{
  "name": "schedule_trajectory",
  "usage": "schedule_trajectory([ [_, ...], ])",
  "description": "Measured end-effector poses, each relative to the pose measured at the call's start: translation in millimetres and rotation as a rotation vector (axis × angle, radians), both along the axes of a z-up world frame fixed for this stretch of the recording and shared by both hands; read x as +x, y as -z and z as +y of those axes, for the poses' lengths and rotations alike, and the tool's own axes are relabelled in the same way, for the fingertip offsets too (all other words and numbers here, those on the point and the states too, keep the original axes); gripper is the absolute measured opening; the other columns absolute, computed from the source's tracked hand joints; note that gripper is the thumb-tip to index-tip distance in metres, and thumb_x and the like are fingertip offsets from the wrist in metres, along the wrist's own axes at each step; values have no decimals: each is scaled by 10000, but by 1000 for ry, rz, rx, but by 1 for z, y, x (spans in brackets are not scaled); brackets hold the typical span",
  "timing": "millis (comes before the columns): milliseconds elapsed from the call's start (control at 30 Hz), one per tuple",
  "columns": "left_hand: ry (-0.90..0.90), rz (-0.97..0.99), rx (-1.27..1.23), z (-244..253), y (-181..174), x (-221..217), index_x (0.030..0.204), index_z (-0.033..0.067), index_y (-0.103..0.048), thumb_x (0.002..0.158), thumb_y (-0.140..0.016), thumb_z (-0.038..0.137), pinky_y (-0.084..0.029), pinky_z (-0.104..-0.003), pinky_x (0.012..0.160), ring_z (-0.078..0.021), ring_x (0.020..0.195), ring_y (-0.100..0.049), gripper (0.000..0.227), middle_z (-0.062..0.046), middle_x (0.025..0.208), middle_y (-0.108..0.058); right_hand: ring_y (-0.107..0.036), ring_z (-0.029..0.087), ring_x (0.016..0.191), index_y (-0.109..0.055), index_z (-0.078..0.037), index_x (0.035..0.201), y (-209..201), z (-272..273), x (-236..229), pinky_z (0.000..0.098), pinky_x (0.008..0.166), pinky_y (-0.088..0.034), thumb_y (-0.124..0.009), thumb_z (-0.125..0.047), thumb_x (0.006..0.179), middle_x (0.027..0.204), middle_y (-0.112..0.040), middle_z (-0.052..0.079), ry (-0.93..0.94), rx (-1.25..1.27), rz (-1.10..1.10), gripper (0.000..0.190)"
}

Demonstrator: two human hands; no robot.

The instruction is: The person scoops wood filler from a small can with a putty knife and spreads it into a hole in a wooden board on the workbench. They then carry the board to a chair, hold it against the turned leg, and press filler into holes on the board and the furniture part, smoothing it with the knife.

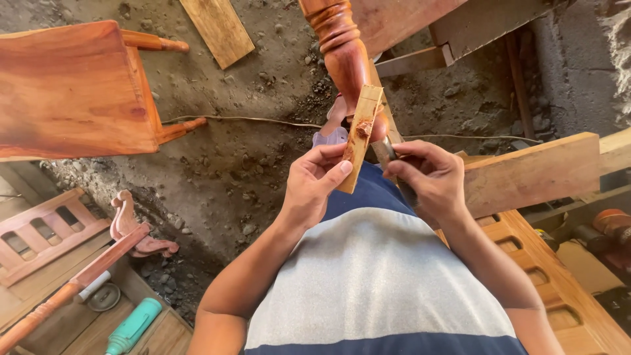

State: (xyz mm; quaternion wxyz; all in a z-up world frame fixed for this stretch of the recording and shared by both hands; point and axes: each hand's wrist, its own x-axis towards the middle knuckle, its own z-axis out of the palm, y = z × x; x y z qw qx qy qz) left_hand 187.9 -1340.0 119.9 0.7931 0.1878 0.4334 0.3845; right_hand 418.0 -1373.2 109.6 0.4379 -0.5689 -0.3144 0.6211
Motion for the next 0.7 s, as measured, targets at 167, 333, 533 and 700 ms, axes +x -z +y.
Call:
schedule_trajectory([
  [167, 4, -19, -9, -5, 2, 3, 1310, -101, -622, 988, -715, 50, -560, -298, 954, -133, 1046, -665, 367, -123, 1183, -705, -713, 211, 806, -712, 38, 1206, 9, -4, 5, 337, 771, -607, -667, 0, 1001, 963, -757, 160, 77, -61, 411, 214],
  [333, 10, -83, -62, -4, -5, 11, 1301, -89, -623, 986, -708, 54, -569, -298, 953, -137, 1055, -674, 356, -124, 1188, -706, -718, 198, 878, -713, 24, 1168, 13, -6, -7, 338, 829, -620, -674, 69, 970, 1042, -755, 147, 113, 36, 335, 207],
  [533, 6, -127, -88, -6, 1, 11, 1294, -83, -630, 990, -708, 52, -571, -302, 944, -137, 1048, -678, 341, -129, 1188, -705, -713, 146, 917, -716, 21, 1176, 4, 1, -6, 259, 847, -601, -669, 131, 960, 1091, -734, 123, -20, 276, -83, 246],
  [700, 10, -62, -1, -4, 3, 7, 1305, -91, -635, 989, -722, 41, -566, -279, 957, -124, 1055, -672, 353, -121, 1196, -711, -703, 146, 906, -724, 38, 1182, 9, -1, 8, 268, 840, -603, -655, 115, 972, 1076, -735, 119, -96, 174, -113, 235],
])
